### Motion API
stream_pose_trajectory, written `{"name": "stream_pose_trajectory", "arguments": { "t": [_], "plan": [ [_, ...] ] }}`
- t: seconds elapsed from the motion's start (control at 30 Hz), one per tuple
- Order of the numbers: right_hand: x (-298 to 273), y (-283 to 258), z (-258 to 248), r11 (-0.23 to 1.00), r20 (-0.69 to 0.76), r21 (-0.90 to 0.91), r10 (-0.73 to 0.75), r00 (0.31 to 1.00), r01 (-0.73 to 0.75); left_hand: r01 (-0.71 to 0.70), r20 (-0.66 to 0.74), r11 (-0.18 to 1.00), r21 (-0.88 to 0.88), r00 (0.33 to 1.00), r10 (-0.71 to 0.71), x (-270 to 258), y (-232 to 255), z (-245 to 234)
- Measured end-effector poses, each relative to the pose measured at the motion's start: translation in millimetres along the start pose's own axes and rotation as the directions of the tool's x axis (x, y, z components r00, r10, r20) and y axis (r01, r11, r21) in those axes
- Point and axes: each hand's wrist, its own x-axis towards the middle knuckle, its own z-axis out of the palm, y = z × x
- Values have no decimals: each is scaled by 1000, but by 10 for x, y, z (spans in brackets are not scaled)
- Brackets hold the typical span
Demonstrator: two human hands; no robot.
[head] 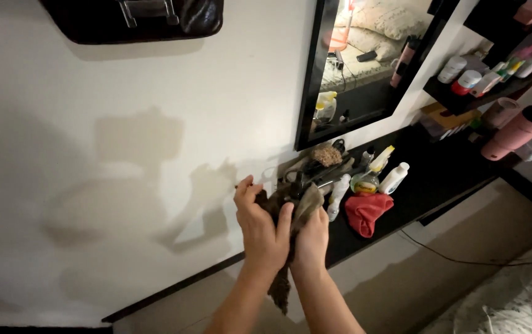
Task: Cleaning hair tools and organizing cosmetic products on a vanity shelf.
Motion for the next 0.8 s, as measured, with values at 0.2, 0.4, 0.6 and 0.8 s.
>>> {"name": "stream_pose_trajectory", "arguments": {
  "t": [0.2, 0.4, 0.6, 0.8],
  "plan": [
    [47, -10, -65, 998, 64, 44, 35, 997, -38, -108, -95, 987, -118, 991, 97, -71, 88, -27],
    [106, -33, -133, 997, 58, 73, -39, 998, 35, -115, 81, 993, -35, 990, 117, 122, 291, -290],
    [31, -116, -106, 999, 92, 15, 28, 995, -30, 256, 481, 948, -191, 866, -137, 329, 40, -265],
    [51, -11, -223, 911, 248, 97, 369, 896, -402, 466, 437, 730, -500, 864, -251, 358, -148, -173]
  ]
}}
